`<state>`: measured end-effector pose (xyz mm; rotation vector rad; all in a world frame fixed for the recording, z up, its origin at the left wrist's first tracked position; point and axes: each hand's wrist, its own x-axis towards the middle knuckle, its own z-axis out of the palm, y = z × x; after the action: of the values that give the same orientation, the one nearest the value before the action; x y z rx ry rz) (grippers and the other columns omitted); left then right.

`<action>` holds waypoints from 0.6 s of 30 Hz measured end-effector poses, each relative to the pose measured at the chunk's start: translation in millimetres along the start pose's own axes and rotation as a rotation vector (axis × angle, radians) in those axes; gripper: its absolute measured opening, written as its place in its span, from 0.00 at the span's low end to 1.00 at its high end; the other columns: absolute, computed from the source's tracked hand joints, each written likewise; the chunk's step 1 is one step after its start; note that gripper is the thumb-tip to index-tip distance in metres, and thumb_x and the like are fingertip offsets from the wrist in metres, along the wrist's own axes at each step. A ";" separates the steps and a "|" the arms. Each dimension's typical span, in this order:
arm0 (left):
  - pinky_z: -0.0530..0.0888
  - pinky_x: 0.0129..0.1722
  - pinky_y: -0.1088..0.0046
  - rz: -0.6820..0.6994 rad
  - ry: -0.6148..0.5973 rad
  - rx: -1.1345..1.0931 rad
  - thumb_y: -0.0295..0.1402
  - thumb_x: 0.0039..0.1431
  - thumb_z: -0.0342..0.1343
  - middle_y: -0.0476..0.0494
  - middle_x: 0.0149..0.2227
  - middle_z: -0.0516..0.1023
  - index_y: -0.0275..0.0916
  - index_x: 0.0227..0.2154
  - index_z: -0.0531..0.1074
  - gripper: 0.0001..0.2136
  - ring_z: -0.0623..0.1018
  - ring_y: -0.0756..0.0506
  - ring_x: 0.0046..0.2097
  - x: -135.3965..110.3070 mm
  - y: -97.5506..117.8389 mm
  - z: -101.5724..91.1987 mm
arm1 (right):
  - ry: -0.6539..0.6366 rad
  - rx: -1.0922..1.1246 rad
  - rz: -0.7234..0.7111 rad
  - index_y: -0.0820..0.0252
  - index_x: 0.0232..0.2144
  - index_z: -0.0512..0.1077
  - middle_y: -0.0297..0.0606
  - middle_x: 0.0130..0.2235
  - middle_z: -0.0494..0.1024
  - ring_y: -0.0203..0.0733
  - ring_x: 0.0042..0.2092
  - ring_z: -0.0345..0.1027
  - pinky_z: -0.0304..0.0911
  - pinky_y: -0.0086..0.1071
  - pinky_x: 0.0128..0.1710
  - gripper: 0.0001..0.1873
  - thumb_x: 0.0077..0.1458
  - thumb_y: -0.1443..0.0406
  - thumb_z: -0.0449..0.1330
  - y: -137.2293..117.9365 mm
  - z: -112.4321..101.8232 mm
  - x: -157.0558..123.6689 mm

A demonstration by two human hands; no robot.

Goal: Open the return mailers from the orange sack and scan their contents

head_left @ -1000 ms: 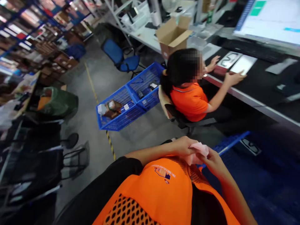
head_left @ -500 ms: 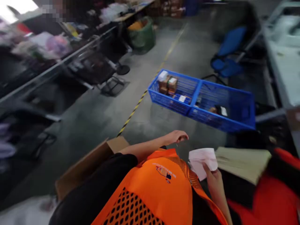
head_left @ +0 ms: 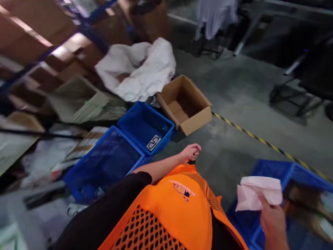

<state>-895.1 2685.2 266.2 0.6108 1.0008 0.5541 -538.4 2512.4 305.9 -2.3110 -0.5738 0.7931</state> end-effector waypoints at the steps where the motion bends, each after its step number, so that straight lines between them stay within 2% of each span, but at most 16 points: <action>1: 0.48 0.19 0.80 0.031 0.082 -0.083 0.35 0.58 0.56 0.60 0.21 0.56 0.41 0.37 0.67 0.07 0.51 0.55 0.18 -9.3 -7.8 -9.9 | -0.026 0.019 -0.077 0.57 0.29 0.78 0.54 0.36 0.85 0.71 0.46 0.80 0.77 0.55 0.42 0.27 0.37 0.43 0.72 -28.9 10.0 26.5; 3: 0.46 0.19 0.79 0.104 0.227 -0.246 0.36 0.59 0.56 0.62 0.20 0.52 0.42 0.38 0.66 0.08 0.48 0.55 0.18 -21.7 -21.4 -21.6 | -0.108 0.060 -0.231 0.57 0.31 0.78 0.52 0.37 0.85 0.69 0.46 0.80 0.78 0.53 0.41 0.27 0.35 0.45 0.73 -91.0 37.4 67.5; 5: 0.45 0.19 0.79 0.191 0.349 -0.411 0.37 0.60 0.56 0.62 0.20 0.51 0.42 0.39 0.66 0.08 0.47 0.54 0.18 -25.5 -29.1 -28.4 | -0.215 -0.012 -0.365 0.59 0.33 0.79 0.52 0.38 0.85 0.68 0.46 0.80 0.78 0.52 0.41 0.28 0.36 0.45 0.73 -154.0 70.4 91.2; 8: 0.45 0.20 0.78 0.288 0.496 -0.633 0.37 0.59 0.55 0.61 0.20 0.50 0.42 0.40 0.66 0.08 0.47 0.54 0.19 -19.1 -30.6 -41.3 | -0.423 -0.303 -0.532 0.63 0.35 0.81 0.53 0.39 0.85 0.69 0.48 0.79 0.76 0.51 0.43 0.30 0.40 0.44 0.70 -237.1 121.5 98.5; 10: 0.45 0.20 0.78 0.293 0.551 -0.733 0.37 0.58 0.54 0.61 0.20 0.50 0.41 0.36 0.66 0.07 0.47 0.54 0.19 -8.1 -26.9 -51.5 | -0.506 -0.456 -0.615 0.64 0.36 0.82 0.53 0.39 0.85 0.70 0.51 0.78 0.76 0.48 0.44 0.30 0.43 0.44 0.68 -279.4 150.6 95.9; 12: 0.45 0.20 0.77 0.277 0.570 -0.781 0.37 0.56 0.54 0.61 0.20 0.50 0.39 0.31 0.66 0.06 0.46 0.54 0.19 8.2 -18.3 -59.2 | -0.500 -0.519 -0.660 0.64 0.34 0.82 0.52 0.37 0.84 0.70 0.51 0.78 0.76 0.46 0.41 0.30 0.42 0.43 0.67 -310.3 171.3 100.3; 14: 0.45 0.20 0.77 0.277 0.563 -0.775 0.34 0.53 0.55 0.60 0.19 0.51 0.38 0.29 0.67 0.05 0.48 0.55 0.19 28.5 -2.4 -63.5 | -0.465 -0.539 -0.646 0.62 0.31 0.80 0.52 0.35 0.84 0.70 0.49 0.78 0.75 0.48 0.39 0.29 0.40 0.42 0.67 -330.4 180.4 120.1; 16: 0.48 0.20 0.77 0.302 0.547 -0.730 0.31 0.50 0.55 0.58 0.20 0.58 0.36 0.30 0.70 0.05 0.51 0.55 0.19 51.0 20.6 -65.4 | -0.450 -0.567 -0.608 0.59 0.27 0.78 0.51 0.32 0.83 0.71 0.45 0.79 0.74 0.51 0.38 0.28 0.37 0.41 0.67 -340.3 176.4 156.2; 18: 0.51 0.20 0.78 0.332 0.525 -0.667 0.31 0.51 0.55 0.54 0.24 0.67 0.35 0.33 0.71 0.07 0.54 0.56 0.20 75.0 47.1 -66.3 | -0.441 -0.599 -0.597 0.55 0.22 0.76 0.49 0.27 0.81 0.72 0.40 0.79 0.72 0.55 0.36 0.26 0.36 0.39 0.66 -341.3 162.2 202.4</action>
<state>-928.6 2783.3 227.4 0.0179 1.1180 1.3226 -565.0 2937.5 355.4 -2.2379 -1.8036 0.9073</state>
